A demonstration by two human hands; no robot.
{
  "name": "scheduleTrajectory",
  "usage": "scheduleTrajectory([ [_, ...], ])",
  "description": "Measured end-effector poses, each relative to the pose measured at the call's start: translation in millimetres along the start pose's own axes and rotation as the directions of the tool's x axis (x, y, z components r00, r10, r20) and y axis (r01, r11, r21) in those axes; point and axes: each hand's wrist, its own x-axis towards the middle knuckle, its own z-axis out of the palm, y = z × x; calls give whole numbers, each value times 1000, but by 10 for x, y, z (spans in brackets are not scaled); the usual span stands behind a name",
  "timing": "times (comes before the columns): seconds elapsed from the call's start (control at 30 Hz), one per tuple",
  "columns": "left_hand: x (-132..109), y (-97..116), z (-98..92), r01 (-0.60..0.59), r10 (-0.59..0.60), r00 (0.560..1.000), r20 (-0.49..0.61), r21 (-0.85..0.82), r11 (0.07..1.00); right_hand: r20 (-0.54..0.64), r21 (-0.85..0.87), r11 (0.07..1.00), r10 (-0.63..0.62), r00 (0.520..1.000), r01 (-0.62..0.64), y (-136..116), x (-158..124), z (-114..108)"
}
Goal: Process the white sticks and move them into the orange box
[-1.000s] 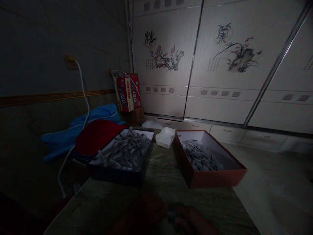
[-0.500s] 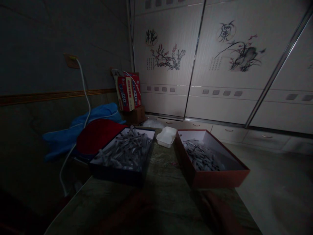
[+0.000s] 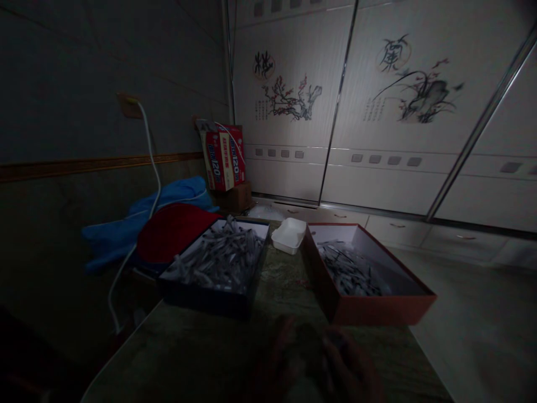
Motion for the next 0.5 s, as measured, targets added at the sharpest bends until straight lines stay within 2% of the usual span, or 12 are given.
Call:
scheduleTrajectory([
  [0.07, -2, -37, -27, 40, -41, 991, -131, -4, 999, -26, -65, 997, -48, 998, 46, -143, 257, -247],
  [0.1, -2, -59, -40, 70, -69, 980, -186, -3, 998, -87, -155, 984, -102, 991, 88, -216, 408, -365],
  [0.17, -8, -96, -63, 114, -110, 965, -239, 5, 993, -188, -347, 920, -259, 947, 183, -332, 727, -564],
  [0.2, -15, -106, -73, 126, -119, 963, -242, 12, 992, -232, -433, 872, -350, 908, 226, -366, 881, -642],
  [0.23, -27, -108, -83, 129, -121, 963, -239, 19, 991, -217, -522, 818, -403, 889, 243, -382, 1020, -705],
  [0.3, -61, -92, -104, 134, -123, 965, -232, 32, 991, -112, -660, 703, -442, 890, 266, -366, 1228, -788],
  [0.37, -106, -67, -128, 142, -128, 967, -222, 50, 989, -14, -766, 593, -404, 915, 249, -307, 1304, -817],
  [0.4, -128, -57, -141, 145, -127, 967, -219, 65, 987, -4, -799, 556, -388, 922, 230, -272, 1285, -810],
  [0.43, -148, -51, -157, 148, -126, 966, -224, 83, 986, -15, -813, 542, -387, 922, 214, -237, 1232, -789],
  [0.5, -175, -37, -199, 152, -116, 960, -254, 126, 980, -50, -783, 575, -435, 899, 235, -169, 1037, -702],
])
